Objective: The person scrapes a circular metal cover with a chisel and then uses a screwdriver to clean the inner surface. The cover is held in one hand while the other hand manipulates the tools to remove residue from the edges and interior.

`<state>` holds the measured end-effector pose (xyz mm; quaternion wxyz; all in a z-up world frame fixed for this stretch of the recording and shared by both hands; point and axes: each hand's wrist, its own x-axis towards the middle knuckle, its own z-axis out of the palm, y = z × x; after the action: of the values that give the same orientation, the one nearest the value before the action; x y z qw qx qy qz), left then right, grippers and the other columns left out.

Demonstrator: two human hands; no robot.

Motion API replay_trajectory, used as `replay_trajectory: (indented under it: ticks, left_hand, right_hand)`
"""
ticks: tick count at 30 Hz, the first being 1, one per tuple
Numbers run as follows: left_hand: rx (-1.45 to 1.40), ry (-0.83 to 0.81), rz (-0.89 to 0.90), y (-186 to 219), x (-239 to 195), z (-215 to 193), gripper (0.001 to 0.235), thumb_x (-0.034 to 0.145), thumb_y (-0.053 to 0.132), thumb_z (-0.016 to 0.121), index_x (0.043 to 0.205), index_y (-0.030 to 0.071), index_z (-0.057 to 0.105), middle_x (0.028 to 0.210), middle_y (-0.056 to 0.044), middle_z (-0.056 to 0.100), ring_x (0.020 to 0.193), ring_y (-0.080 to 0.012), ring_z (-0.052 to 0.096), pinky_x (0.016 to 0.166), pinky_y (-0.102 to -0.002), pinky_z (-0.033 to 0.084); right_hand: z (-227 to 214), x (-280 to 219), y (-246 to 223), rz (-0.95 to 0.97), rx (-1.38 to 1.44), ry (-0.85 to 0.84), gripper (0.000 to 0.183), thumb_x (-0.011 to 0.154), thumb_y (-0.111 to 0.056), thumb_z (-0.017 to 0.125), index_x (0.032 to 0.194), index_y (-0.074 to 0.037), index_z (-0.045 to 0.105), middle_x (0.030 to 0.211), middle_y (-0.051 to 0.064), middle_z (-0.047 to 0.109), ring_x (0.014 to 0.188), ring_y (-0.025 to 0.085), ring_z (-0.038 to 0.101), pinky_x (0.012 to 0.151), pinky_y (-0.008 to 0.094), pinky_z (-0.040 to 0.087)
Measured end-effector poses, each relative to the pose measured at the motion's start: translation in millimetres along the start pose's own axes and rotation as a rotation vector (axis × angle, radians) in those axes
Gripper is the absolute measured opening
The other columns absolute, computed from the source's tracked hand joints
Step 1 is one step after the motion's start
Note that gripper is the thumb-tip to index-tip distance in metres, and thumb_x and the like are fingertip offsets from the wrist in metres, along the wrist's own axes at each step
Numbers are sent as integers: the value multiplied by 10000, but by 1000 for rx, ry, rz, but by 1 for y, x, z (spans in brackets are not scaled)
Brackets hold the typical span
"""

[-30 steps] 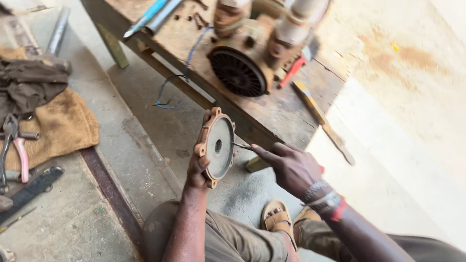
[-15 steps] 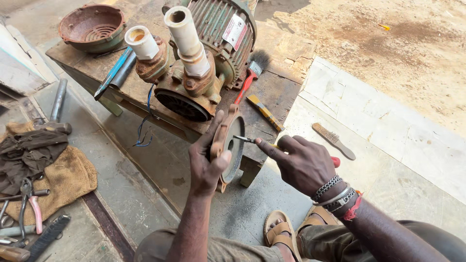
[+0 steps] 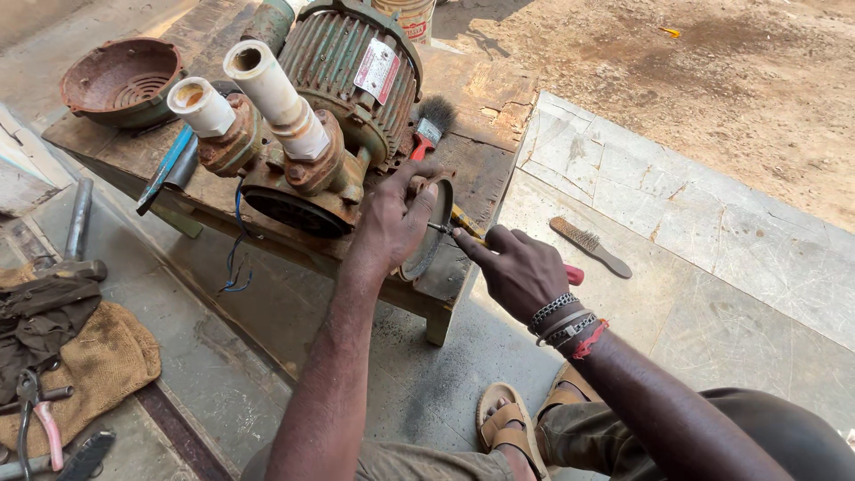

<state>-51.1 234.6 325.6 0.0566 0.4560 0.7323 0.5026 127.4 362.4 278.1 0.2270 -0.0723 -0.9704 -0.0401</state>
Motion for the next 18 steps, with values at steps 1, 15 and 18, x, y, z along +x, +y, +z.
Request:
replay_trajectory:
  ticks: [1,15,18]
  left_hand:
    - [-23,21,95,-2,-4,0,320,1014,232,605,1279,60,660,1115,-148,763,1021,-258,745,879,-408,587]
    - [-82,26,-54,2,-10,0,255,1047,262,550,1210,89,641,797,-75,728,725,-171,729,670,-357,566]
    - [-97,47,-58,-4,-11,-2,242,1057,269,562,1188,83,646,822,-77,721,754,-160,718,692,-349,570]
  right_hand:
    - [-1,2,-3,-34,-61,74,539,917,-160,591,1435,-313,594,889,29,597,678,173,580,493,349,485]
    - [-20,18,-28,50,511,-118,510,919,-91,521,1406,-184,642,887,104,661,755,319,680,683,436,553]
    - [-24,33,-22,145,575,-49,365,981,-165,603,1323,-237,708,922,111,698,713,296,687,612,406,555]
